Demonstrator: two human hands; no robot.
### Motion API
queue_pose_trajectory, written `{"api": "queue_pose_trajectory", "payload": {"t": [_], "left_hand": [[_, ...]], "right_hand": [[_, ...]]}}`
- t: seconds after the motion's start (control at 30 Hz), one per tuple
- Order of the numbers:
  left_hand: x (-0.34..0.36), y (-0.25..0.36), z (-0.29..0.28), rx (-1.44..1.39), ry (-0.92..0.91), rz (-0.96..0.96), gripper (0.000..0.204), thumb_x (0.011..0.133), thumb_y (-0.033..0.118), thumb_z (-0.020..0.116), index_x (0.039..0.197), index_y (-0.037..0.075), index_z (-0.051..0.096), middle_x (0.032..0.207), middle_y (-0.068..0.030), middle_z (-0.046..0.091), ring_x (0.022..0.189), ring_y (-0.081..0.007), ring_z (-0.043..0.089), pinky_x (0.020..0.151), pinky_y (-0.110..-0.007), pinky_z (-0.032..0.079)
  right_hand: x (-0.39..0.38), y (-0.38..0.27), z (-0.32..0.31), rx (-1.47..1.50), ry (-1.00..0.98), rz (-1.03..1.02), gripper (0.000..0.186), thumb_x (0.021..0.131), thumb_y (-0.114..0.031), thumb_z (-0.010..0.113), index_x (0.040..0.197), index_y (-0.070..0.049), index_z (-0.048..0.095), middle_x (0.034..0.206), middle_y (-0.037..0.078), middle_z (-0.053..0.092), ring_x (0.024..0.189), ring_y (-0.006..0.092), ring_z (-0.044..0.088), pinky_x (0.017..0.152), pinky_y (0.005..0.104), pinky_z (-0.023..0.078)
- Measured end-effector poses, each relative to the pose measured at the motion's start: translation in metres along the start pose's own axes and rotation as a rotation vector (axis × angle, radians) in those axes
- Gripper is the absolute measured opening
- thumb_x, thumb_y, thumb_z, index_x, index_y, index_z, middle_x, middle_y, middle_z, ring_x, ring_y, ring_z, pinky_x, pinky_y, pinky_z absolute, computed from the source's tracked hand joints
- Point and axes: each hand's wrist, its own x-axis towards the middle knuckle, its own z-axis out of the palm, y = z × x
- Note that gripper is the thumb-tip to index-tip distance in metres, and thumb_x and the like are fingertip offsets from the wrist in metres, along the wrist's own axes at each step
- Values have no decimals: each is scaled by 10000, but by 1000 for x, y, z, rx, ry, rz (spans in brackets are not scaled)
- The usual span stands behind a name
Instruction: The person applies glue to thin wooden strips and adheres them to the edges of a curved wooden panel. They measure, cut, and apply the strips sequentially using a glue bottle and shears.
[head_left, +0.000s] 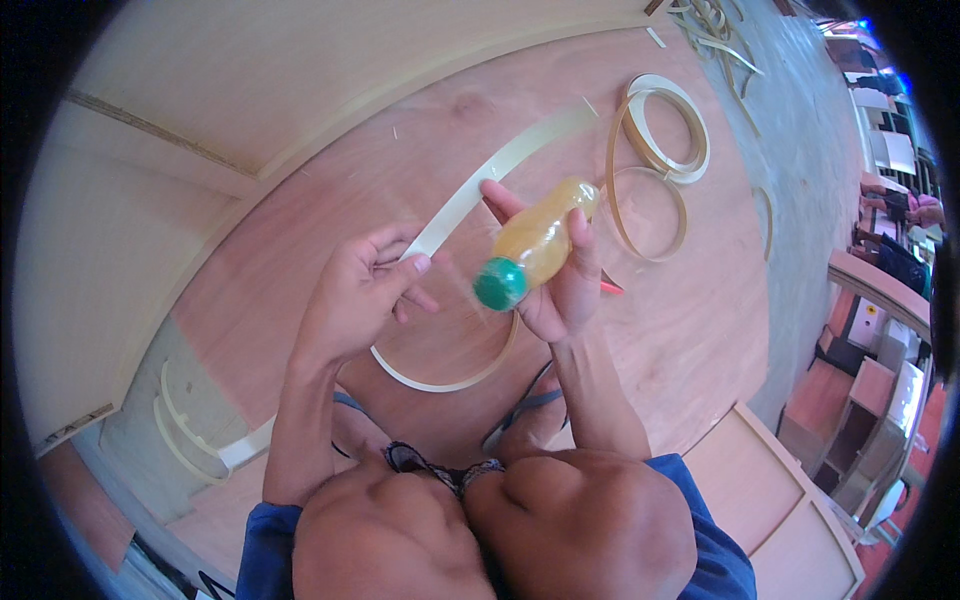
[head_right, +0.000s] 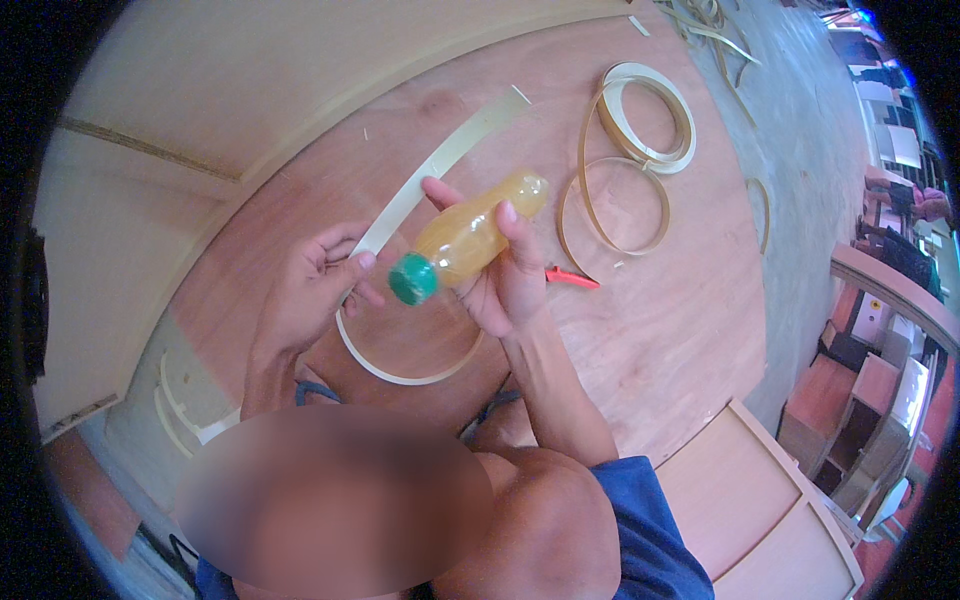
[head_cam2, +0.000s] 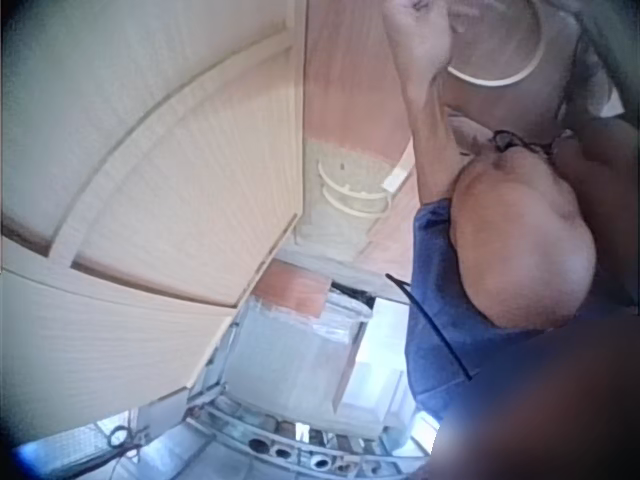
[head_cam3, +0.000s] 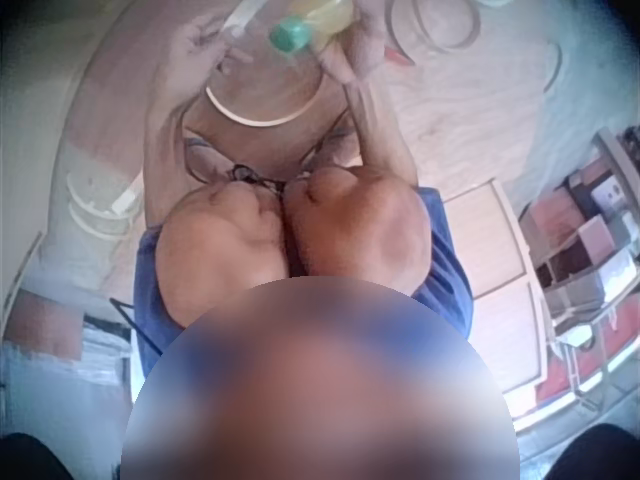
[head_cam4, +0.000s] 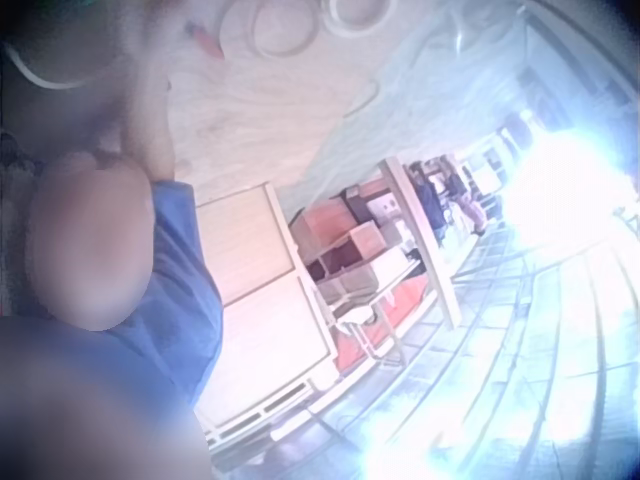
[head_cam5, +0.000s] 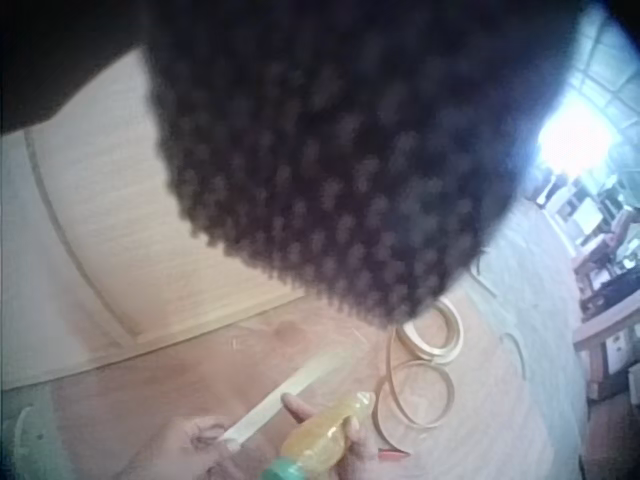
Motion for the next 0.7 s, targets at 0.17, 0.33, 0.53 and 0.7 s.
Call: {"api": "queue_pose_trajectory", "payload": {"t": [0.17, 0.33, 0.53, 0.7], "left_hand": [[5, 1, 10, 31, 166, 43, 353, 1080, 89, 624, 1403, -55, 634, 1218, -128, 788, 760, -142, 759, 551, -231, 508], [7, 4, 25, 123, 194, 62, 332, 1077, 75, 620, 1377, -63, 654, 1195, -133, 792, 769, -157, 779, 549, -236, 512], [5, -4, 32, 178, 227, 149, 309, 1062, 52, 642, 1348, -59, 679, 1173, -135, 796, 811, -183, 804, 548, -243, 511], [2, -6, 29, 175, 234, 200, 325, 1060, 42, 645, 1361, -78, 670, 1160, -149, 800, 831, -189, 808, 565, -244, 520]], "right_hand": [[-23, -1, 29, -726, 289, -384, 672, 984, -329, 773, 1468, 69, 531, 1356, 178, 671, 1216, 267, 703, 1056, 421, 589], [-15, -17, 28, -1334, 349, -808, 557, 881, -117, 909, 1353, 16, 644, 1252, 147, 740, 1106, 211, 738, 934, 338, 613], [1, -27, 23, -1804, 198, -815, 571, 825, -175, 957, 1302, -8, 691, 1156, 134, 750, 1062, 246, 747, 888, 343, 609], [-2, -22, 33, -1718, 278, -785, 543, 809, -198, 964, 1270, -47, 722, 1074, 106, 766, 990, 281, 753, 871, 368, 609]]}}
